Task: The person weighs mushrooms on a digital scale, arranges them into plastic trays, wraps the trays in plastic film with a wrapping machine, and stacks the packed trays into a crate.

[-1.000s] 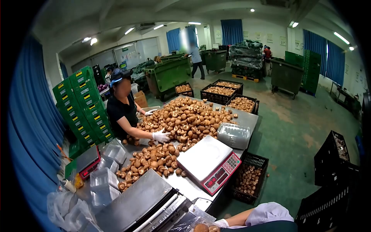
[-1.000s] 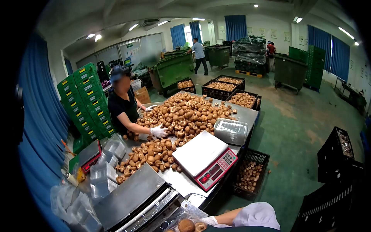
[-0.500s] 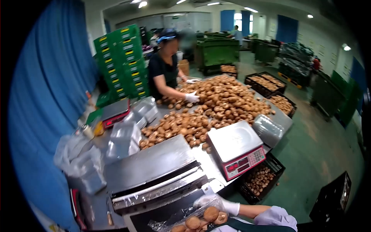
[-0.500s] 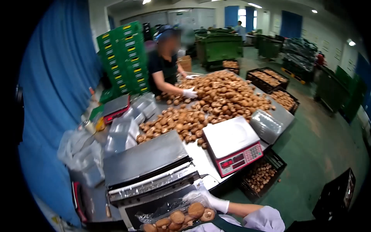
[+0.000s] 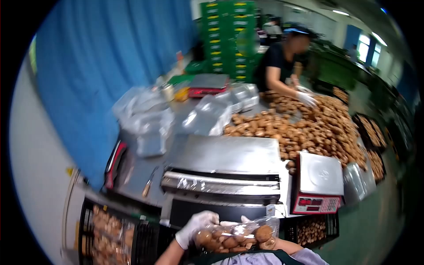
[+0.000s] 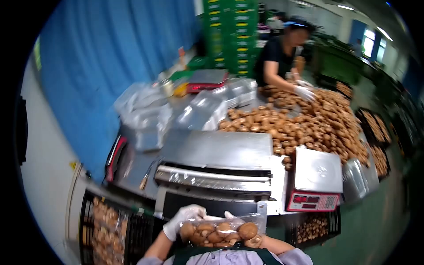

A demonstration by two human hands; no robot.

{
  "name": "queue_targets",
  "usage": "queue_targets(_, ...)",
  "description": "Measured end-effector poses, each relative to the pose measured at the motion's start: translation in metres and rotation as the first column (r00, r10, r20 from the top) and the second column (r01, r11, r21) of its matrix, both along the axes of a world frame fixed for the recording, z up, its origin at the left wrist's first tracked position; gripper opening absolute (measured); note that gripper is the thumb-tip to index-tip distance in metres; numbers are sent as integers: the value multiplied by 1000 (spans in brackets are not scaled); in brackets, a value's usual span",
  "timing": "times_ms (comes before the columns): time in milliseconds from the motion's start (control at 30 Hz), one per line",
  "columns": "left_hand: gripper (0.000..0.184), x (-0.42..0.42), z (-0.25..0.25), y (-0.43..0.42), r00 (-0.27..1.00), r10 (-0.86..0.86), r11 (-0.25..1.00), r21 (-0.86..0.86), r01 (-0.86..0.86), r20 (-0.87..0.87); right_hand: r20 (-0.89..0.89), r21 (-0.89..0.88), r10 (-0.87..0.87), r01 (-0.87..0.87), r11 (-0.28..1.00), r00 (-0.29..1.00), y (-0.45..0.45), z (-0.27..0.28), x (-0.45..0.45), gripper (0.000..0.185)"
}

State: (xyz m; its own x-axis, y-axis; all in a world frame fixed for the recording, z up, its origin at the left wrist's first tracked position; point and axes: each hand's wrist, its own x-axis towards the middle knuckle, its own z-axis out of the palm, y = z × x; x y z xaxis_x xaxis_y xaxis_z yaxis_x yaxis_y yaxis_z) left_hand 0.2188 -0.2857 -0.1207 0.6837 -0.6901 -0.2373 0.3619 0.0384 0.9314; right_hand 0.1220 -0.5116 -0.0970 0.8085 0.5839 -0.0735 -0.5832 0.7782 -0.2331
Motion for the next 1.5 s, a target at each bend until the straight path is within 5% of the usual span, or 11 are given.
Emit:
queue_targets(100,40,6,88,15,997,55,980,193,-45,-50,30,-219,-107,111,969,994,-9,-11,7,58)
queue_targets(167,47,-6,113,17,851,-288,910,401,101,439,136,-433,-134,181,883,982,-11,-20,13,55)
queue_targets(300,46,-43,129,-4,692,-510,534,819,-211,510,486,-812,113,400,425,867,0,-38,36,47)
queue_targets(400,42,-56,111,20,721,-289,570,718,-398,629,604,-780,454,602,168,656,19,-54,50,41)
queue_targets(600,20,-101,118,124,675,430,485,478,-732,599,655,-628,635,762,156,410,59,-94,73,30)
queue_targets(833,36,-158,97,292,-297,926,-314,42,-948,233,633,-702,556,702,119,538,91,-77,80,10)
queue_targets(967,38,-176,28,374,-396,917,-399,87,-913,52,614,-717,544,693,82,572,94,-72,79,10)
queue_targets(1267,64,-158,-19,394,-238,883,-414,435,-800,404,647,-676,495,736,20,581,96,-78,75,8)
queue_targets(1367,58,-167,2,397,26,831,-375,592,-713,556,649,-652,517,758,1,558,98,-73,75,8)
queue_targets(1433,55,-164,45,375,373,555,-606,669,-431,744,728,-563,498,826,40,472,103,-65,77,9)
queue_targets(1500,53,-159,58,352,347,213,-764,377,-524,913,695,-608,493,793,15,523,103,-63,74,10)
